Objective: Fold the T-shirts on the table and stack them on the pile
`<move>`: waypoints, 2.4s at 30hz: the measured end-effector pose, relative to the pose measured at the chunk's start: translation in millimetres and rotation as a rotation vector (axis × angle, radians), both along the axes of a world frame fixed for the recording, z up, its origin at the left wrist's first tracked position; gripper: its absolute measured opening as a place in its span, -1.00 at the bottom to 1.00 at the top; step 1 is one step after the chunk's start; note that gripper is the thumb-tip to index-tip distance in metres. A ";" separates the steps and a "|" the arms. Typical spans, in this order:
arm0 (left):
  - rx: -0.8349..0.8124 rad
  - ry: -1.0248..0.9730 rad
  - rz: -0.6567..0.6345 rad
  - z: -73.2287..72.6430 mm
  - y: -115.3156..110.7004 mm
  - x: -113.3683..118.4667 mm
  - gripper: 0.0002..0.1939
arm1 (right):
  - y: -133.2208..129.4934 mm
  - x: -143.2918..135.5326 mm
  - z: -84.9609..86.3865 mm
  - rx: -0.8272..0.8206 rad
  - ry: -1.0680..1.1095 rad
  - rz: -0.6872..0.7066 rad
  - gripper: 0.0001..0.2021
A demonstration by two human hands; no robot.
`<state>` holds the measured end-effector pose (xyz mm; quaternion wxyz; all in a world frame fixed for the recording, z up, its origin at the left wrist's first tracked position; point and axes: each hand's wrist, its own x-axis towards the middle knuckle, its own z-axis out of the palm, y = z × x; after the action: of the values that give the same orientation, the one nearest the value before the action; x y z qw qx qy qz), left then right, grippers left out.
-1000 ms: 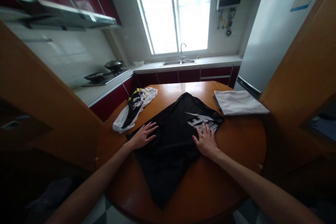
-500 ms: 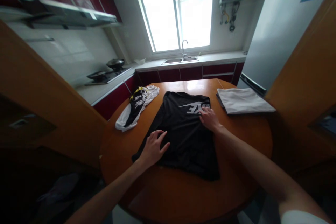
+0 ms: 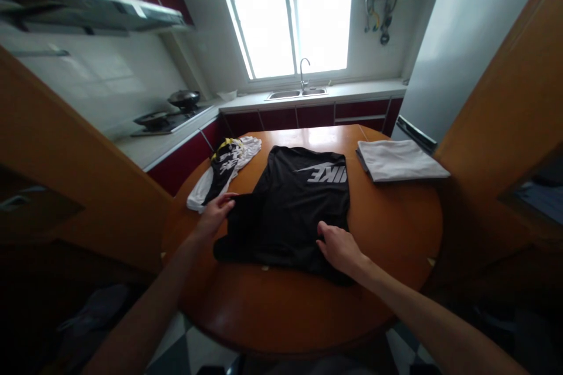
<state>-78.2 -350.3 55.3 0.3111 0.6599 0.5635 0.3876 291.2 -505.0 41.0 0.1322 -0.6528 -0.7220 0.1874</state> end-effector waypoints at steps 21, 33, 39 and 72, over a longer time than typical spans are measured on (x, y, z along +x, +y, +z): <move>0.218 0.470 -0.637 -10.3 -107.7 -35.9 -0.72 | -86.0 -10.3 -25.9 0.408 0.149 0.051 -0.86; 0.134 0.312 -0.640 3.6 -105.5 2.1 -0.64 | -55.2 18.6 1.8 0.422 -0.070 -0.092 -0.74; 0.280 0.458 -0.757 -0.5 -134.2 -1.4 -0.60 | -82.0 13.7 -11.7 0.484 0.012 0.176 -0.61; 0.117 0.737 -0.203 -54.3 -120.5 -51.8 -0.42 | -79.1 120.9 -69.5 0.339 -0.191 -0.333 -0.43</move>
<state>-129.9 -470.7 1.0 0.0864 0.8240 0.5463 0.1229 412.2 -584.1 -28.5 0.1999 -0.7461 -0.6347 -0.0232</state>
